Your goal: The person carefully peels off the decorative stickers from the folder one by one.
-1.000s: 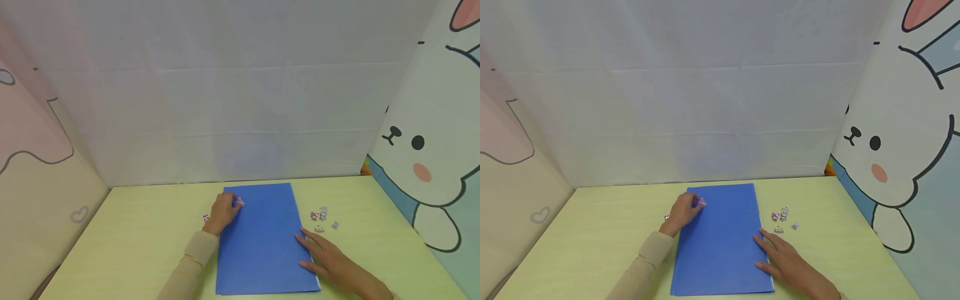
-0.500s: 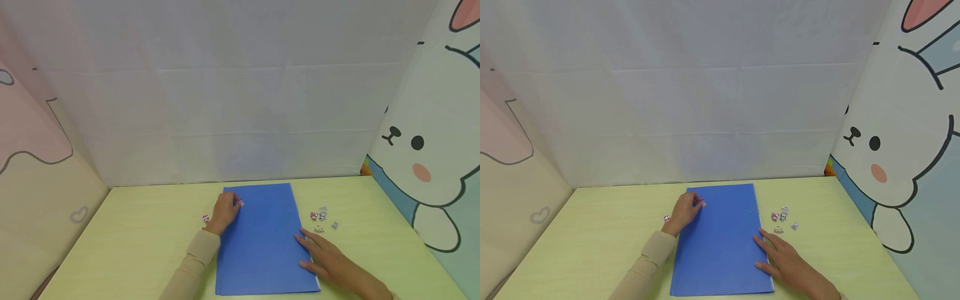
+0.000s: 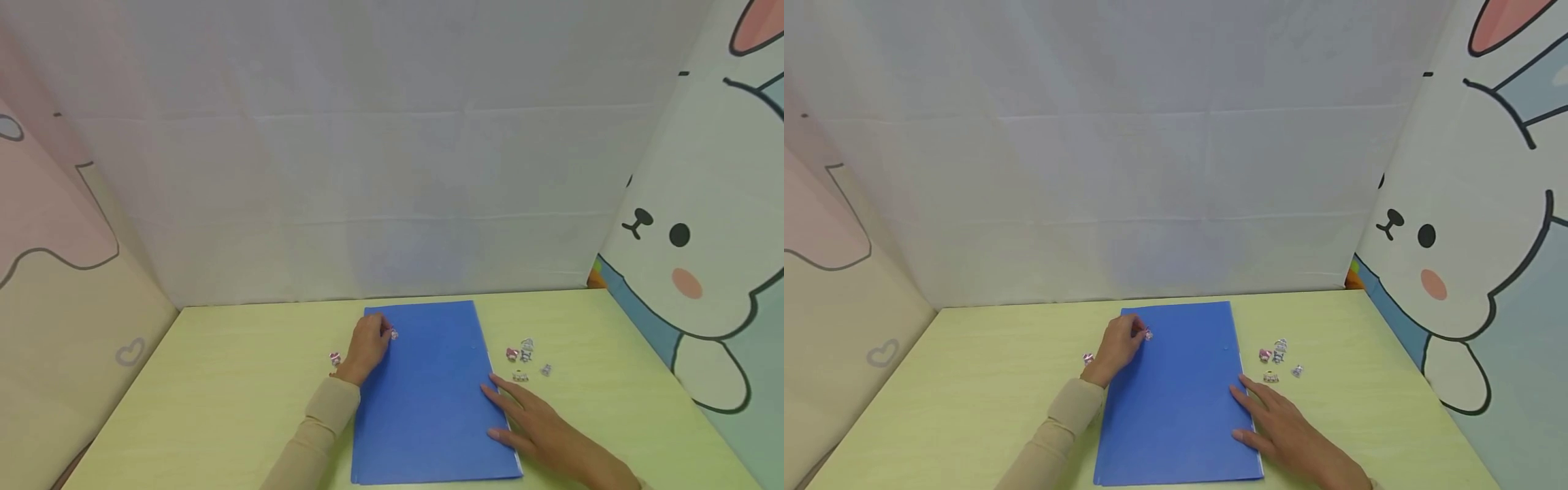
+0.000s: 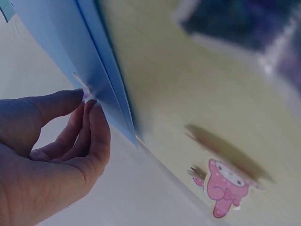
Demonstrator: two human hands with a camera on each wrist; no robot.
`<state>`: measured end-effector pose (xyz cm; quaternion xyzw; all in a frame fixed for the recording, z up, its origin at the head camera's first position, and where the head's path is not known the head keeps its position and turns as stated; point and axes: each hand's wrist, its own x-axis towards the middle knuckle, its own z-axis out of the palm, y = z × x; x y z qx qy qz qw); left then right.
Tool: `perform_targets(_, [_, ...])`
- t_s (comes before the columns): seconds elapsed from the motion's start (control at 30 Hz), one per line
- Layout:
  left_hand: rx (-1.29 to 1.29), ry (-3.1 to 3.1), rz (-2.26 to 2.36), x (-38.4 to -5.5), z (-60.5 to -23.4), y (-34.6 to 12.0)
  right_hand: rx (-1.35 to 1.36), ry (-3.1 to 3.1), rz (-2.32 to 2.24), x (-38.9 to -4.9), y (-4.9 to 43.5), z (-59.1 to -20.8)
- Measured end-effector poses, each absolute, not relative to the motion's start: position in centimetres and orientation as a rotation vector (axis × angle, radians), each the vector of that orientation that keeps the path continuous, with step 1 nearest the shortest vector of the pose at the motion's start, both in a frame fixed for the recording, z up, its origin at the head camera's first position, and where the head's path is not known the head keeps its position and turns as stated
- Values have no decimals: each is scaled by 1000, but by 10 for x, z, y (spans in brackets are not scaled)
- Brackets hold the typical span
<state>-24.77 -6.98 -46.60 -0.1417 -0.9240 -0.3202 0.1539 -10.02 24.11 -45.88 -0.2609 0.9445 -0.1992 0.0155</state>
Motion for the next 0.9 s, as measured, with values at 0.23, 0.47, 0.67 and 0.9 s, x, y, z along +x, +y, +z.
perform_targets(0.23, [-420,-2670,-877,-246,-464,-69,-819,2945,-618,-100,241,-460])
perform_targets(0.47, [-433,-2682,-892,-246,-463,-68,-829,2955,-620,-100,242,-461])
perform_targets(0.67, [-432,-2685,-875,-245,-464,-68,-802,2930,-639,-99,241,-460])
perform_targets(0.9, [-414,-2667,-859,-246,-465,-68,-801,2934,-634,-99,241,-460])
